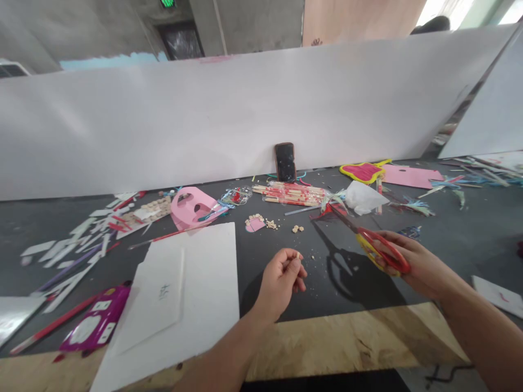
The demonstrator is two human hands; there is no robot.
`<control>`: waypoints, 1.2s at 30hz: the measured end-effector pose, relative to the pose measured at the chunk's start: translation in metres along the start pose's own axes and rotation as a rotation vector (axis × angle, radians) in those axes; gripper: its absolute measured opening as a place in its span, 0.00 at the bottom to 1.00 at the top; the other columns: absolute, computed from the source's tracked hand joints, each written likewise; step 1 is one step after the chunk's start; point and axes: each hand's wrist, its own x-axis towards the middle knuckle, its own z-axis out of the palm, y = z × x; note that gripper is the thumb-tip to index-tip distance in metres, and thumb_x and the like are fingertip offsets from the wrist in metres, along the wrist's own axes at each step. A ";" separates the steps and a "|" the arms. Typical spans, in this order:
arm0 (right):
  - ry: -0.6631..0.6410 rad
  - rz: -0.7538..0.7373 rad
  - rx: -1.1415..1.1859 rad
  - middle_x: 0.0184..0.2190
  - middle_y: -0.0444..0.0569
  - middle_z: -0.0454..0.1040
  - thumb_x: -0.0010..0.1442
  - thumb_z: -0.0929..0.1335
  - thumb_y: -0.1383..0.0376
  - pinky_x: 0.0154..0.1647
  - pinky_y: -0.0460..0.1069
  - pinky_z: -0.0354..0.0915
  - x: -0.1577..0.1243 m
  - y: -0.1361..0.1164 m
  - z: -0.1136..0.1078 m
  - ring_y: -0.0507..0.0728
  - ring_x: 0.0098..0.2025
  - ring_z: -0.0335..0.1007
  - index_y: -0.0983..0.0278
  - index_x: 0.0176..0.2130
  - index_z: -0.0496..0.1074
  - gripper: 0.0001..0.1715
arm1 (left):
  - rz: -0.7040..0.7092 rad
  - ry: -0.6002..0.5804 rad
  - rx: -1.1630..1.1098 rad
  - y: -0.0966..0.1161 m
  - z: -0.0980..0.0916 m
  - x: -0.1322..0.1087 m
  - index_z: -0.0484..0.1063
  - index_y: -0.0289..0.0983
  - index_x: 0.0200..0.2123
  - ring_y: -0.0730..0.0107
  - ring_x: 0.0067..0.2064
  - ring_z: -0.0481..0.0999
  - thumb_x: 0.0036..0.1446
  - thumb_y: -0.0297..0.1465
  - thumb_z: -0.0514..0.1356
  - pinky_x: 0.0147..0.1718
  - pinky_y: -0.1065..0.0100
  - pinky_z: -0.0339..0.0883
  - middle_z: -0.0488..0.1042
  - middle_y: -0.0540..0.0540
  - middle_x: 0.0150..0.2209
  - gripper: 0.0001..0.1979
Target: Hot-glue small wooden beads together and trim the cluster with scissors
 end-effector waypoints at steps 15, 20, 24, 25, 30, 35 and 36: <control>-0.439 0.304 0.761 0.34 0.46 0.66 0.53 0.69 0.45 0.20 0.42 0.58 -0.034 0.021 0.017 0.51 0.29 0.59 0.56 0.44 0.70 0.24 | -0.134 -0.007 -0.212 -0.004 -0.004 0.005 0.67 0.35 0.34 0.81 0.20 0.67 0.53 0.39 0.63 0.19 0.77 0.57 0.71 0.52 0.24 0.14; -0.381 0.233 0.761 0.30 0.44 0.65 0.53 0.67 0.43 0.18 0.43 0.57 -0.035 0.020 0.016 0.50 0.25 0.58 0.56 0.42 0.68 0.25 | -0.128 -0.012 -0.229 -0.005 -0.004 0.005 0.67 0.36 0.33 0.81 0.20 0.67 0.52 0.40 0.64 0.19 0.76 0.58 0.71 0.52 0.24 0.14; -0.318 -0.017 0.272 0.33 0.45 0.70 0.58 0.68 0.53 0.25 0.44 0.63 -0.035 0.013 0.016 0.52 0.29 0.64 0.55 0.47 0.66 0.19 | -0.088 0.007 -0.220 -0.003 -0.003 0.004 0.70 0.36 0.32 0.80 0.24 0.69 0.51 0.40 0.65 0.22 0.76 0.61 0.73 0.50 0.29 0.14; -0.311 -0.100 0.083 0.36 0.47 0.71 0.57 0.69 0.53 0.28 0.46 0.65 -0.033 0.010 0.018 0.53 0.32 0.66 0.56 0.49 0.65 0.21 | -0.084 0.014 -0.221 -0.002 -0.004 0.004 0.71 0.35 0.33 0.80 0.25 0.69 0.51 0.40 0.65 0.22 0.76 0.61 0.72 0.50 0.29 0.14; -0.181 -0.581 -0.653 0.44 0.55 0.72 0.53 0.70 0.51 0.42 0.55 0.69 -0.017 0.003 0.046 0.62 0.43 0.70 0.61 0.52 0.65 0.32 | -0.089 0.086 -0.262 0.003 -0.009 0.006 0.74 0.34 0.34 0.79 0.24 0.70 0.47 0.38 0.68 0.21 0.76 0.63 0.72 0.50 0.26 0.15; -0.199 -0.737 -0.846 0.43 0.57 0.73 0.55 0.69 0.50 0.44 0.57 0.69 -0.006 0.012 0.070 0.64 0.44 0.71 0.64 0.54 0.67 0.32 | -0.032 0.149 -0.305 0.006 -0.016 0.008 0.72 0.35 0.31 0.78 0.25 0.71 0.49 0.37 0.67 0.22 0.75 0.63 0.73 0.50 0.28 0.12; -0.207 -0.735 -0.864 0.43 0.57 0.73 0.56 0.69 0.51 0.43 0.56 0.70 -0.007 0.014 0.071 0.63 0.44 0.71 0.64 0.54 0.67 0.31 | -0.028 0.151 -0.297 0.006 -0.017 0.008 0.72 0.35 0.32 0.78 0.25 0.71 0.49 0.37 0.67 0.23 0.75 0.63 0.74 0.50 0.28 0.12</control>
